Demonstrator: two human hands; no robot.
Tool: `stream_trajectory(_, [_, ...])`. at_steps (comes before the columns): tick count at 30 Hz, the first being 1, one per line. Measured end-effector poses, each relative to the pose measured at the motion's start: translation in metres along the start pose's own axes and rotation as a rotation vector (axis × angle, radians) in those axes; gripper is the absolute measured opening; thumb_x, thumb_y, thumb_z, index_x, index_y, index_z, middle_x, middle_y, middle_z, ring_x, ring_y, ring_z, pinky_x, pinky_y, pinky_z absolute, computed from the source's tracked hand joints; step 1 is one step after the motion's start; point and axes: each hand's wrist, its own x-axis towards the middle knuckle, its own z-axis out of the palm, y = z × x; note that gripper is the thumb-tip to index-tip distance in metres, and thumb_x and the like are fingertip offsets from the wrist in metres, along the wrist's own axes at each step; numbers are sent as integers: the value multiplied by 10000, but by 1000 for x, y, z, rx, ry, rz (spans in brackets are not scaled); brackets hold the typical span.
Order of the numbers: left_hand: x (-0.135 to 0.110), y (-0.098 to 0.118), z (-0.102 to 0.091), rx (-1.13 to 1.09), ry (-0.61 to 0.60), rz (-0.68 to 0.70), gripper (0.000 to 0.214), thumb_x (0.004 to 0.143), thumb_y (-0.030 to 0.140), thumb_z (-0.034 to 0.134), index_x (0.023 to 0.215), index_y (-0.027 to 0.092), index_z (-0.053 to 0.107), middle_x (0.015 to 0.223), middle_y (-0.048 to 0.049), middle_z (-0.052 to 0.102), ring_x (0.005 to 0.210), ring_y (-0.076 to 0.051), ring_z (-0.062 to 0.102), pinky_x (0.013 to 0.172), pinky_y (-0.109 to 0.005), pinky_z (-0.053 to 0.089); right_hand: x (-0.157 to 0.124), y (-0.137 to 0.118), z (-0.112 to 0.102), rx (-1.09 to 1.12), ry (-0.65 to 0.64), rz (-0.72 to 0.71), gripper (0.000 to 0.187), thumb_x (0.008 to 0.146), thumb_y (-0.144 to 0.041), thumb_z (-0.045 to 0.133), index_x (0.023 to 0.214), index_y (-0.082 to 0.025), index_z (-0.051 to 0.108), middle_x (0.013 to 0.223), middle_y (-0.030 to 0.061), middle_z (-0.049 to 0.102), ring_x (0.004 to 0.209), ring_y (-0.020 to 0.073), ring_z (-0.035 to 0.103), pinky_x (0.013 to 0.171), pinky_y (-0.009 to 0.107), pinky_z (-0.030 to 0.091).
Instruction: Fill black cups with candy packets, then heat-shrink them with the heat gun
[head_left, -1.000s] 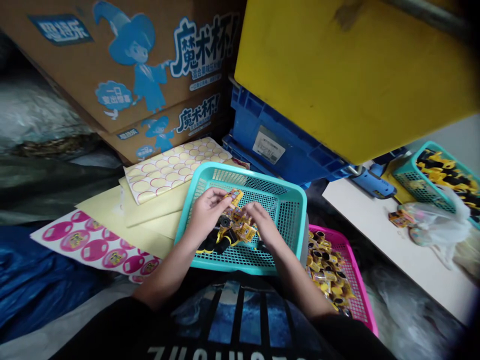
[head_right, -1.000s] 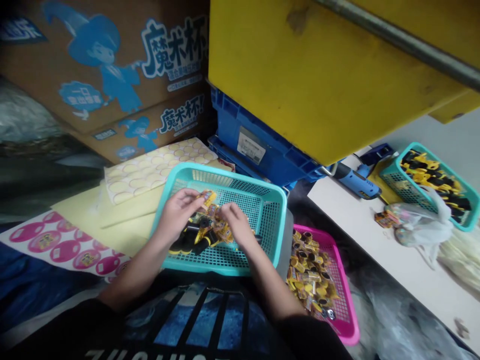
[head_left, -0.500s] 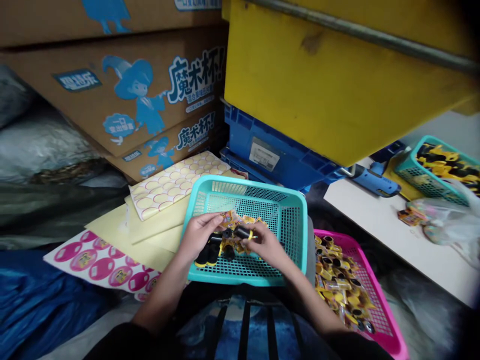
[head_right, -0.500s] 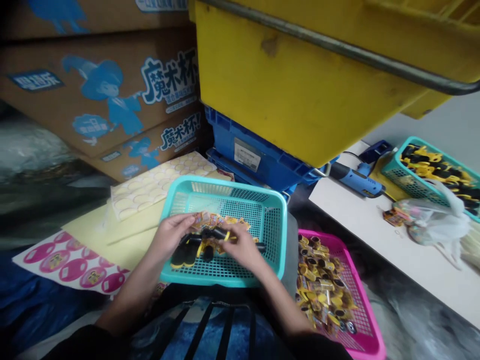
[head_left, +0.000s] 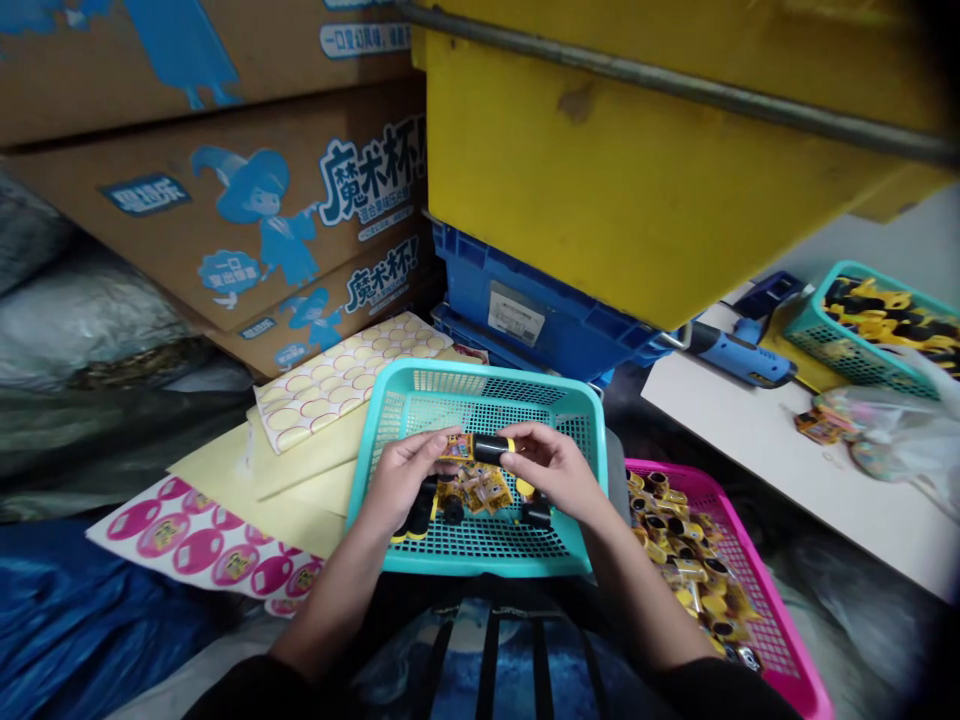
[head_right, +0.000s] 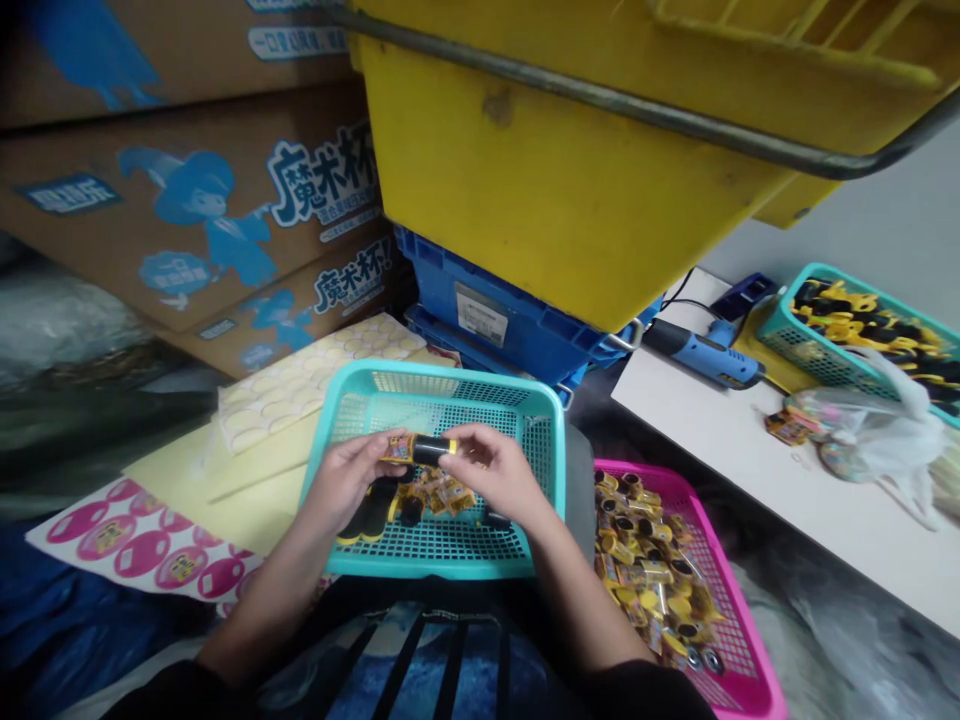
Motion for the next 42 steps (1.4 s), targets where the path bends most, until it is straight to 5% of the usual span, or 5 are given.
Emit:
stream_trajectory(14, [-1,7,12,124,-24,13,389,755,477,682,984,167,734,1032,-86,727,831,-204,694,686,-309,600,1,5,3,72,-23,37,337,717,-371,743,970,-184,623,808,15,613,710,117,567,684,272,459])
stream_trajectory(22, [-5,17,20,188,-97,125,290,596,216,806,860,173,694,861,-28,726,764,-150,672,712,-262,562,3,12,25,246,48,-84,349,609,-325,832,861,-217,617,932,23,583,818,144,578,745,300,491])
stream_trajectory(29, [-9,17,31,159,-77,156,287,600,187,790,875,189,711,902,-29,741,796,-160,683,730,-274,562,0,11,34,704,-176,147,468,788,-509,665,1171,-264,555,1071,55,570,853,150,578,740,278,487])
stream_trajectory(42, [-7,8,38,328,-150,208,272,599,190,802,861,188,727,966,-62,749,900,-204,692,831,-321,549,-5,25,17,717,-233,101,374,741,-438,743,1014,-235,586,1112,42,589,958,155,591,795,274,478])
